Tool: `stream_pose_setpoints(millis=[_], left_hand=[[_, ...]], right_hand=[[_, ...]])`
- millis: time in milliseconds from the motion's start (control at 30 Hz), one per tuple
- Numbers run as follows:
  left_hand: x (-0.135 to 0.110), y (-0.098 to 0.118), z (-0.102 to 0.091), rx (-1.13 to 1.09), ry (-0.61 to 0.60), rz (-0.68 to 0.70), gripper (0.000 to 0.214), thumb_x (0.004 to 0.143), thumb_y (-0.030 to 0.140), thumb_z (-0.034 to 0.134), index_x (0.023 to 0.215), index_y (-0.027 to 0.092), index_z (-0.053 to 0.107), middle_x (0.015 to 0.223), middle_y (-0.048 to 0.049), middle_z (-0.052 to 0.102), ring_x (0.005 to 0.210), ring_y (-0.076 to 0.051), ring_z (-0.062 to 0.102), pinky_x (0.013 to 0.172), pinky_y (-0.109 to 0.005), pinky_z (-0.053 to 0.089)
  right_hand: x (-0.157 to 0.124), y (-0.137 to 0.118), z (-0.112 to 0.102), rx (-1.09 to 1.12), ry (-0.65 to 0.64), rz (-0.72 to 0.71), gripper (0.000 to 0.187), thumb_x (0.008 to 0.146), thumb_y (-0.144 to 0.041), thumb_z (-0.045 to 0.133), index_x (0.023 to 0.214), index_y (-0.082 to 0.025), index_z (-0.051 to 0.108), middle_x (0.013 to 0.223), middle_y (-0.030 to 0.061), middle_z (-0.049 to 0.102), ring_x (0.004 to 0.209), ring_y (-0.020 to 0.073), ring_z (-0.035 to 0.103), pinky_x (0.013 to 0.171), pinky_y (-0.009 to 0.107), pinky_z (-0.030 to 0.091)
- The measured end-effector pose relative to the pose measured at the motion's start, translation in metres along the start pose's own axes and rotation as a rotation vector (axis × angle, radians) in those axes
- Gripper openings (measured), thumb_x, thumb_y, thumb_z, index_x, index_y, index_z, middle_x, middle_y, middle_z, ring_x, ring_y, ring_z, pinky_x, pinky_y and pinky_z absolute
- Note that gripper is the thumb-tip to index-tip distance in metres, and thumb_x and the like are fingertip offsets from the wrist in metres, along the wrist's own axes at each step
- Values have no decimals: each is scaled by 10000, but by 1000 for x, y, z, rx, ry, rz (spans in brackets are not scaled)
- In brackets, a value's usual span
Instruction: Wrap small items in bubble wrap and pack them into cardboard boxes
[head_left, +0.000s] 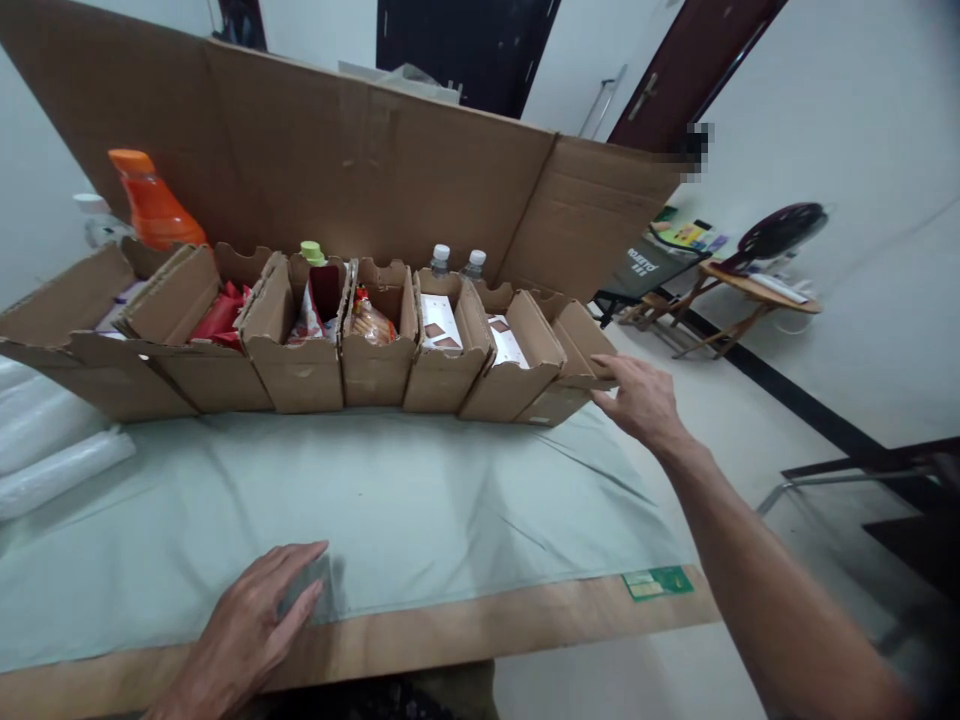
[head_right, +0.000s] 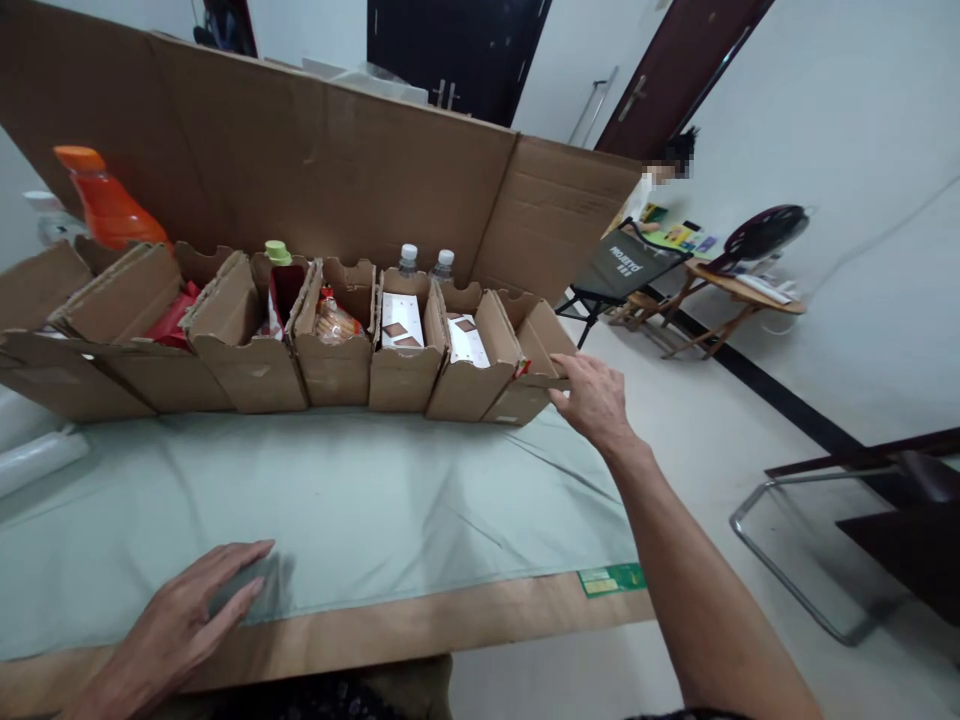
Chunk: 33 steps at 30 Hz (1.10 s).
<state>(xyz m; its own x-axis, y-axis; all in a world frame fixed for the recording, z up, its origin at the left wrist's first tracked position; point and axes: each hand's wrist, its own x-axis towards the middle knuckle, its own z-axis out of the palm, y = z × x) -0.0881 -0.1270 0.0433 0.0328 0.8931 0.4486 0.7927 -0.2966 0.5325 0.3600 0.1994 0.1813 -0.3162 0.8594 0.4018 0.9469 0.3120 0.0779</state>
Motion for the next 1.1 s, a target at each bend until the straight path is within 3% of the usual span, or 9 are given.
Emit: stream_pose_setpoints(millis=[100, 200, 367, 667, 900, 1100], left_hand=[[2, -2, 8, -7, -11, -3, 266, 955, 410, 584, 1162, 304, 713, 997, -21, 816, 845, -198, 794, 728, -242, 646], [4, -4, 15, -17, -7, 15, 270, 939, 386, 608, 1188, 330, 695, 1002, -3, 815, 844, -193, 795, 725, -234, 647], [13, -3, 19, 1, 12, 82, 254, 957, 390, 604, 1187, 318, 683, 986, 9, 815, 831, -170, 794, 709, -199, 640], [17, 3, 19, 59, 26, 124, 263, 996, 448, 557, 1146, 282, 695, 963, 10, 815, 815, -148, 790, 719, -179, 626], [15, 3, 16, 51, 14, 117, 276, 993, 452, 557, 1133, 266, 704, 966, -6, 814, 816, -161, 790, 714, -199, 631], [21, 14, 18, 9, 24, 147, 252, 995, 419, 553, 1132, 260, 692, 948, -10, 809, 805, -162, 786, 706, -207, 630]], right_hand=[[10, 10, 0, -44, -97, -29, 381, 801, -287, 574, 1122, -218, 768, 1150, 127, 773, 1226, 364, 599, 966, 523, 410], [13, 10, -3, -61, -116, -91, 313, 813, -268, 571, 1028, -242, 798, 1098, 104, 791, 1223, 351, 595, 975, 526, 386], [11, -7, -7, -97, -131, -155, 303, 791, -200, 607, 1012, -259, 805, 1072, 79, 797, 1216, 317, 596, 1010, 497, 354], [13, -25, -24, -215, -313, -96, 328, 867, -158, 540, 1018, -232, 822, 999, 90, 803, 1021, 260, 642, 932, 399, 350], [-16, -43, -57, -285, -428, -101, 303, 889, -169, 529, 995, -212, 810, 928, 95, 802, 941, 253, 671, 892, 380, 357], [-44, -89, -96, -234, -675, -175, 238, 920, -192, 553, 958, -202, 788, 851, 86, 776, 765, 227, 683, 629, 310, 348]])
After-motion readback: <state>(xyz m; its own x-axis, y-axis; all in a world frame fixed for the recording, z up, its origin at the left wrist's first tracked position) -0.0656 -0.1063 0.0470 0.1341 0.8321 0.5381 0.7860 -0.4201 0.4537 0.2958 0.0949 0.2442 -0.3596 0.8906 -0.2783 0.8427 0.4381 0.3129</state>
